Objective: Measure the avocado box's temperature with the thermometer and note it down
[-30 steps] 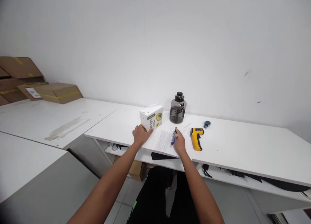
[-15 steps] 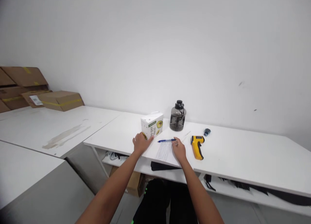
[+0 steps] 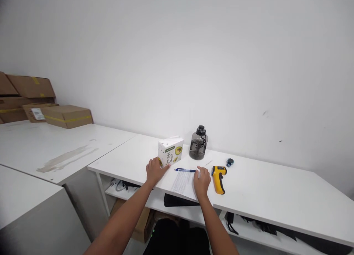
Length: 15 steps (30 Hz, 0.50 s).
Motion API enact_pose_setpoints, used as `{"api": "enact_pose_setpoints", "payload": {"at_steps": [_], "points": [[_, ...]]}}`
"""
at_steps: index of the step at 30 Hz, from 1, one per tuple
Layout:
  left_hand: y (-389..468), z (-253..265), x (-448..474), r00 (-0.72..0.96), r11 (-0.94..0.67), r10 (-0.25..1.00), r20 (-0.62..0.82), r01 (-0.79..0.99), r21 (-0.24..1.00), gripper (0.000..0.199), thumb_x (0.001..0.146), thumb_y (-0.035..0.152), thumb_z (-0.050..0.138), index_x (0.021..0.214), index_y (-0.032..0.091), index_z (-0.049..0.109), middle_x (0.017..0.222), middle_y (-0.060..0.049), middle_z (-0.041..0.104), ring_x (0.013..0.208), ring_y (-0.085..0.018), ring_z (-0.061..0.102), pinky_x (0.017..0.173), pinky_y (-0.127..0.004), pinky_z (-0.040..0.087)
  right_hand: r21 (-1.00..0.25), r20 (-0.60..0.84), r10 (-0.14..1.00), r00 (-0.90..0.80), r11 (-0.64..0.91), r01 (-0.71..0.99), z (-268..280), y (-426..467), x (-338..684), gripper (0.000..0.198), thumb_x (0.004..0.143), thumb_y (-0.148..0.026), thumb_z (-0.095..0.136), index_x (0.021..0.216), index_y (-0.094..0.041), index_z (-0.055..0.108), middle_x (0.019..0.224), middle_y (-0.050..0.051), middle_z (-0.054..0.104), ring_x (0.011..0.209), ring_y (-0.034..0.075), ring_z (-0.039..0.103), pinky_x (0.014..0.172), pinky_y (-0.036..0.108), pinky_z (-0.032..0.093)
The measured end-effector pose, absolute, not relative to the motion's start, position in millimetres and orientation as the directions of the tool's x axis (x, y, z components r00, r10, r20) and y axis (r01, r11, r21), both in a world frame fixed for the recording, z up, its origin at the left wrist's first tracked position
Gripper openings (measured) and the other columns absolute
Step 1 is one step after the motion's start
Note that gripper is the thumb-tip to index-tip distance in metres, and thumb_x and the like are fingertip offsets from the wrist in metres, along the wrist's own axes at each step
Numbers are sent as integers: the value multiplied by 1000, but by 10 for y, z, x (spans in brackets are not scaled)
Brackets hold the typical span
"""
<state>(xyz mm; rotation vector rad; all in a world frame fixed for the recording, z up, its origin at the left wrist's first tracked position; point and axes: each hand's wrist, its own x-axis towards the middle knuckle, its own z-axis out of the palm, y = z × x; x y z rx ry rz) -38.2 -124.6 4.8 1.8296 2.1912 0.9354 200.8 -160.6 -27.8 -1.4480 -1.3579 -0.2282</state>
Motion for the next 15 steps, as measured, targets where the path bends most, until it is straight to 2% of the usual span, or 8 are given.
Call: {"api": "enact_pose_setpoints", "payload": {"at_steps": [3,7,9,11,12,15], "points": [[-1189,4,-392,-248,88,940,234,840,535,79,87,59,45,149,11,31,157,-18,33,147,-37,21,116,-55,17,-490,801,533,273,322,810,-291,-1586,1975,34,94,-33,40,98,-16,69,97,13,67,97,26,61,85,42,49],[-1144,-45,-396,-231,95,945,231,871,482,74,92,56,37,151,11,31,159,-17,28,148,-37,20,116,-57,18,-350,867,489,99,455,819,-206,-1684,1931,28,96,-27,41,103,-18,67,99,12,66,97,23,62,84,37,50],[-1143,-47,-398,-221,87,946,238,877,472,73,93,56,35,151,12,32,160,-16,27,148,-37,20,116,-57,19,-269,873,487,13,459,847,-133,-1778,2017,27,96,-27,44,103,-18,68,100,12,67,99,24,62,86,38,48],[-1148,-36,-399,-213,79,950,230,873,481,70,94,55,33,150,14,34,161,-14,27,148,-36,21,116,-58,19,-258,825,565,15,352,900,-59,-1875,2206,27,94,-30,46,103,-19,69,103,11,68,103,26,61,95,44,42],[-1153,-28,-399,-210,75,951,227,869,490,68,95,55,32,150,15,36,160,-14,28,147,-36,23,116,-58,19,-288,773,630,78,238,928,-26,-1918,2326,28,93,-33,47,105,-19,69,104,12,68,105,28,60,98,47,38],[-1179,-3,-394,-210,53,948,240,846,531,62,96,54,29,145,18,43,158,-13,34,143,-34,33,116,-59,18,-387,491,754,436,-260,885,52,-1994,2684,46,88,-44,51,122,-16,63,123,19,61,120,37,51,101,56,32]]}}
